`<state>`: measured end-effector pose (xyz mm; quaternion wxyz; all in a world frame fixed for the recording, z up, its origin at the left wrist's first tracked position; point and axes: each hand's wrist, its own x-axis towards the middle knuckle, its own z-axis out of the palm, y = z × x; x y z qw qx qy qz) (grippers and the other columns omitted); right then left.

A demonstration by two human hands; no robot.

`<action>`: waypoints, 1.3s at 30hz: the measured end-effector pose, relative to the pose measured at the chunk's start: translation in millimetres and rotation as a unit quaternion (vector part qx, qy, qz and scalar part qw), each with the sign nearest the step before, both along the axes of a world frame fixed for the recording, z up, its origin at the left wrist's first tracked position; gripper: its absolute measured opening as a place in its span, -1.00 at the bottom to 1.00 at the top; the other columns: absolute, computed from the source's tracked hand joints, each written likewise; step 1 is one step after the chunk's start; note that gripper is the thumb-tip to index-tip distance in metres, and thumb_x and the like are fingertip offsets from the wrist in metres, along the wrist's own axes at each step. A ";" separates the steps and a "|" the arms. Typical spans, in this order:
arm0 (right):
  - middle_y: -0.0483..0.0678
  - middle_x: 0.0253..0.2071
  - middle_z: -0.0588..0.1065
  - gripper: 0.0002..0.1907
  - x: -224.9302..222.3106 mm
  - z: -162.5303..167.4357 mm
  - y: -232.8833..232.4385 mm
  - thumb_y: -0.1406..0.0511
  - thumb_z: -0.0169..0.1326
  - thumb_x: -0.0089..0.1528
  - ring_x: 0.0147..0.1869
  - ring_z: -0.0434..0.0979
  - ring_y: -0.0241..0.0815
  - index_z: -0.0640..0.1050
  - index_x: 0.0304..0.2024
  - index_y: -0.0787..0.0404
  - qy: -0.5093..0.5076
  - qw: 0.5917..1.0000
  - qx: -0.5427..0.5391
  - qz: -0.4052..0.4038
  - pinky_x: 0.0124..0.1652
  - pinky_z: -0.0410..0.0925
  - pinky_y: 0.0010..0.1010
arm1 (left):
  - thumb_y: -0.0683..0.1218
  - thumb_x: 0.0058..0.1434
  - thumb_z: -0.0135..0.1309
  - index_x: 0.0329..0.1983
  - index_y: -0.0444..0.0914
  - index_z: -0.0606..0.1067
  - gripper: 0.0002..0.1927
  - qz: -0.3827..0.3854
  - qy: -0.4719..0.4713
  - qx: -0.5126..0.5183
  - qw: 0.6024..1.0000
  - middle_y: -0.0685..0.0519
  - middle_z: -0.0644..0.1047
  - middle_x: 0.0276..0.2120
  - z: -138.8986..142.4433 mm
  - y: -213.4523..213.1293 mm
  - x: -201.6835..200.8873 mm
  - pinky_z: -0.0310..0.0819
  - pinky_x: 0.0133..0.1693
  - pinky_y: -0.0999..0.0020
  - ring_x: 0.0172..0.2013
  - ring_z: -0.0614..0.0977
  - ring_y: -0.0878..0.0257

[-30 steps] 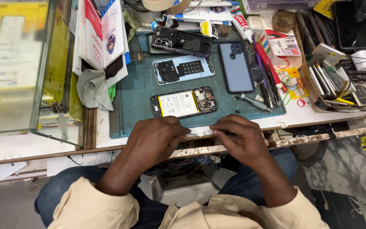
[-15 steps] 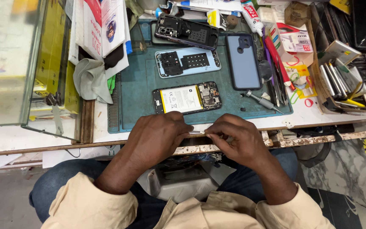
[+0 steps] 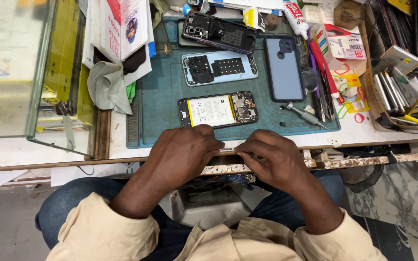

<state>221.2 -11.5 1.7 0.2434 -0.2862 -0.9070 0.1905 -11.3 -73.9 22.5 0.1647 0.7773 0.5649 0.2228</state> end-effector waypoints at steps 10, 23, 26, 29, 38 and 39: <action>-0.07 -0.31 0.52 -0.85 -3.0 15.4 7.2 0.37 0.25 0.09 -0.22 0.58 -0.03 0.64 -0.26 0.18 -0.077 0.993 0.060 0.064 -0.31 0.44 -0.22 | -0.16 0.09 0.18 -0.31 -0.14 0.68 -0.87 -0.007 0.005 -0.006 1.000 0.09 0.63 -0.34 5.0 1.6 -1.2 0.52 -0.37 0.09 -0.33 0.67 0.05; -0.05 -0.34 0.53 -0.87 -0.4 28.6 14.4 0.36 0.23 0.10 -0.24 0.57 0.04 0.65 -0.27 0.19 -0.128 0.987 0.028 0.092 -0.32 0.41 -0.16 | -0.17 0.09 0.17 -0.27 -0.13 0.69 -0.84 -0.003 0.003 -0.009 1.000 0.09 0.63 -0.34 7.6 1.6 -0.1 0.51 -0.38 0.08 -0.34 0.67 0.04; -0.07 -0.33 0.55 -0.86 5.6 29.9 17.2 0.36 0.25 0.12 -0.27 0.61 -0.03 0.64 -0.25 0.19 -0.079 0.992 -0.038 0.085 -0.33 0.43 -0.24 | -0.18 0.07 0.16 -0.30 -0.13 0.69 -0.84 -0.007 0.001 0.004 1.000 0.09 0.63 -0.34 7.7 2.1 -0.3 0.51 -0.38 0.07 -0.33 0.67 0.03; -0.07 -0.33 0.56 -0.88 5.4 23.5 15.0 0.36 0.26 0.13 -0.31 0.61 -0.06 0.64 -0.27 0.18 -0.064 0.995 -0.044 0.067 -0.34 0.42 -0.28 | -0.15 0.09 0.17 -0.34 -0.12 0.69 -0.88 -0.003 0.009 0.001 1.000 0.08 0.63 -0.35 6.7 1.5 -0.3 0.50 -0.37 0.07 -0.33 0.66 0.03; -0.09 -0.35 0.55 -0.90 2.0 14.8 15.6 0.34 0.27 0.13 -0.31 0.60 -0.07 0.63 -0.30 0.18 -0.064 0.995 0.016 0.071 -0.36 0.42 -0.27 | -0.14 0.11 0.18 -0.29 -0.13 0.69 -0.87 -0.008 -0.010 0.017 1.000 0.09 0.63 -0.33 4.9 2.4 0.1 0.51 -0.37 0.09 -0.32 0.67 0.05; -0.09 -0.35 0.55 -0.90 1.7 15.2 15.6 0.33 0.27 0.13 -0.31 0.60 -0.06 0.63 -0.30 0.18 -0.064 0.995 0.024 0.075 -0.36 0.42 -0.27 | -0.14 0.10 0.18 -0.29 -0.13 0.69 -0.86 -0.008 -0.012 0.023 1.000 0.08 0.63 -0.33 4.5 2.4 0.4 0.51 -0.37 0.09 -0.31 0.67 0.05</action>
